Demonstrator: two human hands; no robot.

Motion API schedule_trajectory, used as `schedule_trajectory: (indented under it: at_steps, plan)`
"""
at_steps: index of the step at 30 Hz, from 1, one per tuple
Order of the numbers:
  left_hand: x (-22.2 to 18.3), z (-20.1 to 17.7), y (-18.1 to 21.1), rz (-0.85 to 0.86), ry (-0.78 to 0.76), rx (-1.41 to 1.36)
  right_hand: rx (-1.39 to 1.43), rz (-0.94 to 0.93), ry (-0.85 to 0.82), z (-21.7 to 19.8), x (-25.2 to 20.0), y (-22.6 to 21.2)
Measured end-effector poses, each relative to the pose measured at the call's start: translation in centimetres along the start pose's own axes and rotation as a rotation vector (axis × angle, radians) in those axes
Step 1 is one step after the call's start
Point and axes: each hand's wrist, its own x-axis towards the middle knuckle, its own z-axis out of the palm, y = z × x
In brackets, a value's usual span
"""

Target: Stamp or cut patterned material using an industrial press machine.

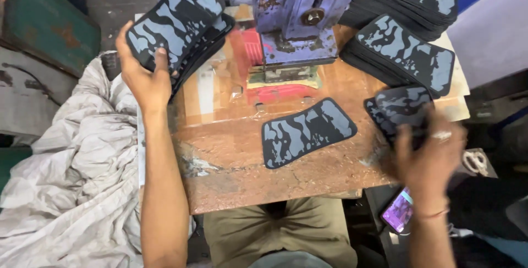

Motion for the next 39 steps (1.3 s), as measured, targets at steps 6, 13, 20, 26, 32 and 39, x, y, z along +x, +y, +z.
schedule_trajectory:
  at_steps: [6, 13, 20, 26, 32, 39]
  plan:
    - [-0.3, -0.6, -1.7, 0.062, 0.009, 0.378, 0.173, -0.331, -0.209, 3.5, -2.9, -7.0]
    - [0.2, -0.9, -3.5, 0.081, -0.114, 0.685, 0.178, -0.076, -0.23, 3.8, -2.6, -0.6]
    - [-0.3, -1.0, -3.2, 0.086, -0.259, 0.672, 0.529, -0.297, -0.48, 5.3, -4.3, -7.5]
    - [-0.1, -0.9, -2.2, 0.014, -0.263, 0.648, 0.332, -0.496, -0.507, 8.5, -3.9, -11.2]
    - [-0.1, -0.9, -2.8, 0.08, -0.224, 0.683, 0.228, -0.492, -0.483, 15.0, 1.6, -10.9]
    - [0.1, -0.9, -1.8, 0.01, -0.264, 0.631, 0.158, -0.462, -0.454, 15.1, 0.5, -13.1]
